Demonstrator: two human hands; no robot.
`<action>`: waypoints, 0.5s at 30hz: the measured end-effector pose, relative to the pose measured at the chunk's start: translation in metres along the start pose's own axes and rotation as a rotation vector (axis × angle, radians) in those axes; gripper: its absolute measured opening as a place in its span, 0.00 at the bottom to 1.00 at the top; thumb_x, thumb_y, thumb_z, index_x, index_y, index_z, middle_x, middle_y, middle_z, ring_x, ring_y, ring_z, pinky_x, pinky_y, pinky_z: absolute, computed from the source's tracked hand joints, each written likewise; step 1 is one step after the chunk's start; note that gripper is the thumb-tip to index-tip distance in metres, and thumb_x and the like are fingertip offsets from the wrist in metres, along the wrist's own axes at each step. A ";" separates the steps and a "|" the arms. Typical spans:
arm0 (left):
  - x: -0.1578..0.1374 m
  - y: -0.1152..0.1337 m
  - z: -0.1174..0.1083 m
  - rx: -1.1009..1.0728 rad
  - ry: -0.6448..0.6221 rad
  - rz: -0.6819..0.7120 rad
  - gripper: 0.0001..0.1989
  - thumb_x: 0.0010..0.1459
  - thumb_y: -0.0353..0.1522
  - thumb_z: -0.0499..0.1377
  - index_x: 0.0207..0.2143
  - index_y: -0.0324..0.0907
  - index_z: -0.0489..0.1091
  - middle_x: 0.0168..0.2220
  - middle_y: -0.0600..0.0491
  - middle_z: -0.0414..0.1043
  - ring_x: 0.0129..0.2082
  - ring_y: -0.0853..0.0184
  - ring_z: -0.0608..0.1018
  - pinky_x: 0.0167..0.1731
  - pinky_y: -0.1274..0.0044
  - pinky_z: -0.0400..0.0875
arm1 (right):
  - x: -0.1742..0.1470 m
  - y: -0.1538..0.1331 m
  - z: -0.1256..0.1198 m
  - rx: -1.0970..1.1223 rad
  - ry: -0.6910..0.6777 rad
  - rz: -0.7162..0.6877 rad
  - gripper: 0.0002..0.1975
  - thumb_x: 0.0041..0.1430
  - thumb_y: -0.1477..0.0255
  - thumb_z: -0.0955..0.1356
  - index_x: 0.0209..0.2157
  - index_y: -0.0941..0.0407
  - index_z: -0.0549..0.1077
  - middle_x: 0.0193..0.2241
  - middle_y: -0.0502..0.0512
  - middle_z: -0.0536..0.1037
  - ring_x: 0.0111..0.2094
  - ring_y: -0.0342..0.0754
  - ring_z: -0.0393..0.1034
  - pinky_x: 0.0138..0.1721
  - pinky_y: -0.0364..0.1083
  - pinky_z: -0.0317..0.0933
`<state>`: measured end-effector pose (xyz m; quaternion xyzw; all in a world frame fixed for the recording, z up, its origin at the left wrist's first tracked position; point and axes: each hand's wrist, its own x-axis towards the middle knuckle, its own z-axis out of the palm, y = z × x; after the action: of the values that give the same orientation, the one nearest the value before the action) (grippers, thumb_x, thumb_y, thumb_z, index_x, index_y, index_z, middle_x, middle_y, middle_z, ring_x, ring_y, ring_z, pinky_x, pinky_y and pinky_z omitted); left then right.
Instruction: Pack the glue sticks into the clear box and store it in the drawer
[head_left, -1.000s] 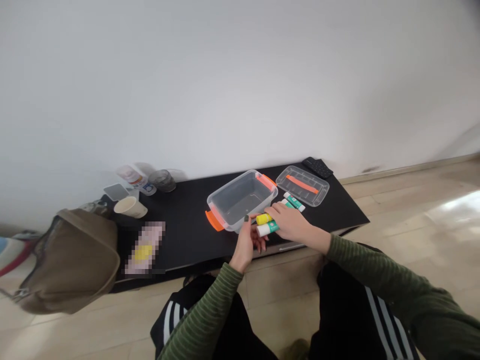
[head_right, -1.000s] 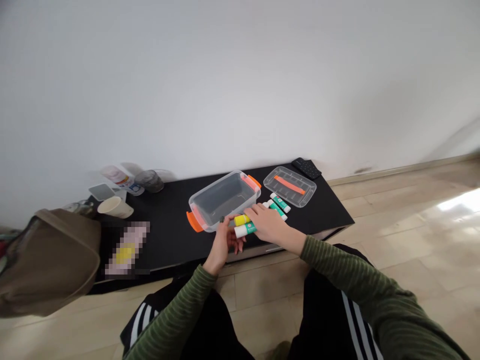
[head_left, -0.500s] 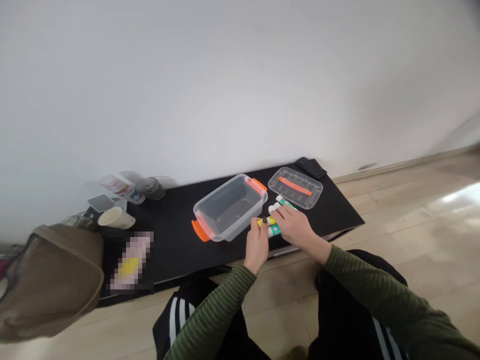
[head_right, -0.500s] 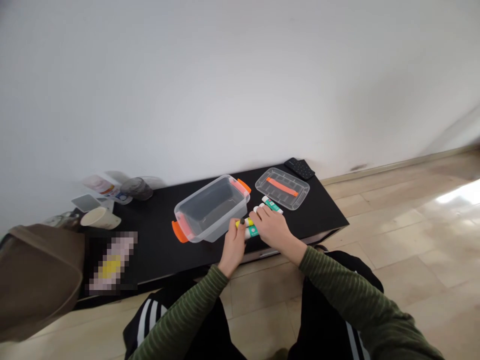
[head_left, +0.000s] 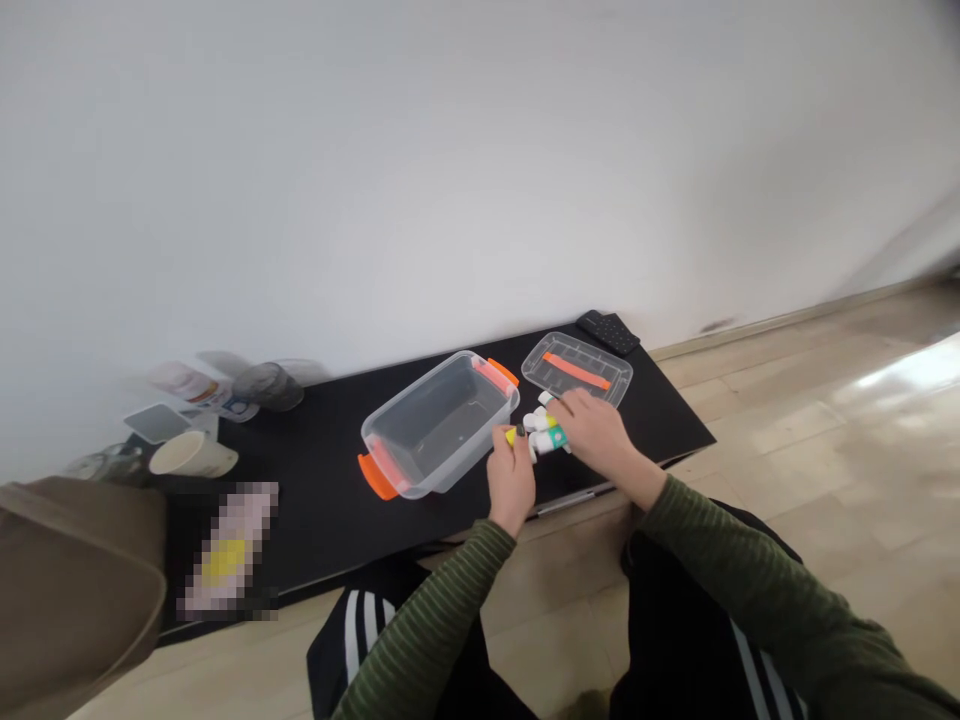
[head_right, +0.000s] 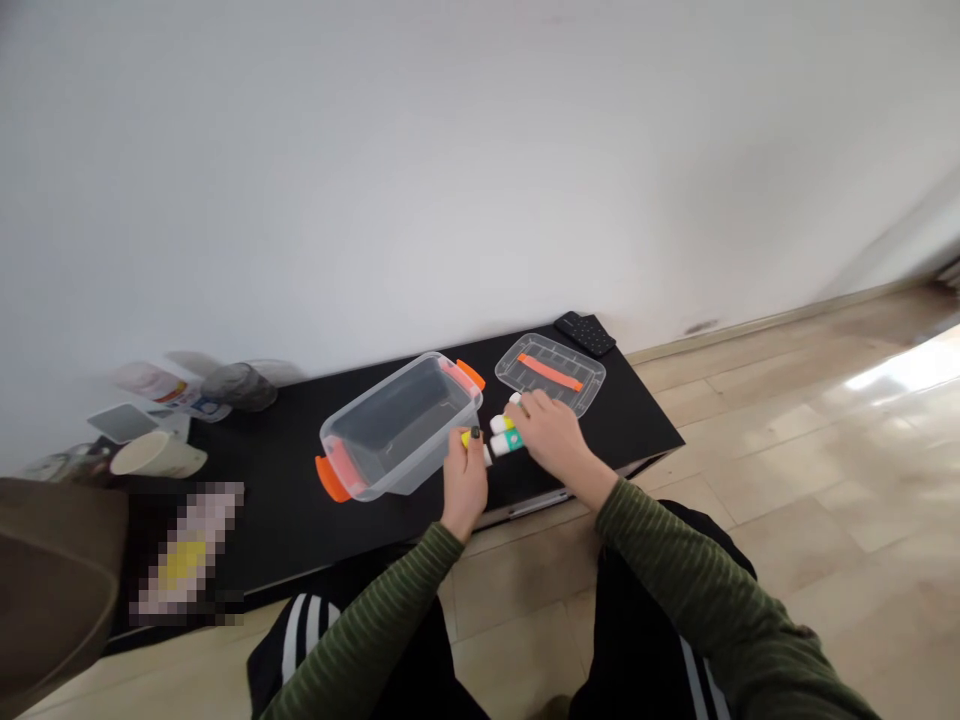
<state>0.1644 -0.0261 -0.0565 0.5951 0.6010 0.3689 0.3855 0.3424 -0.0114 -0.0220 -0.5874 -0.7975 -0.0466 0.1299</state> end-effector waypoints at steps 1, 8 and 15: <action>0.002 0.000 -0.005 0.065 0.021 0.031 0.14 0.69 0.43 0.42 0.43 0.45 0.59 0.27 0.55 0.69 0.27 0.64 0.74 0.29 0.76 0.62 | 0.001 0.010 0.001 0.035 -0.023 0.099 0.13 0.63 0.77 0.62 0.48 0.55 0.72 0.44 0.63 0.74 0.46 0.55 0.65 0.37 0.46 0.59; 0.005 -0.015 0.003 0.785 -0.304 0.192 0.16 0.68 0.42 0.45 0.48 0.43 0.63 0.34 0.48 0.75 0.32 0.58 0.80 0.33 0.73 0.67 | 0.011 0.065 0.030 0.419 -0.205 0.611 0.24 0.56 0.68 0.68 0.54 0.58 0.65 0.45 0.60 0.77 0.43 0.53 0.73 0.39 0.45 0.62; 0.009 -0.027 0.022 1.047 -0.357 0.310 0.16 0.67 0.40 0.49 0.53 0.43 0.65 0.47 0.44 0.68 0.35 0.59 0.81 0.31 0.74 0.71 | 0.020 0.036 0.052 0.278 -0.298 0.537 0.25 0.56 0.62 0.69 0.52 0.59 0.66 0.51 0.65 0.72 0.52 0.57 0.68 0.44 0.47 0.62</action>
<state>0.1729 -0.0182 -0.0907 0.8408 0.5349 -0.0319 0.0765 0.3632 0.0295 -0.0698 -0.7533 -0.6234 0.1850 0.0986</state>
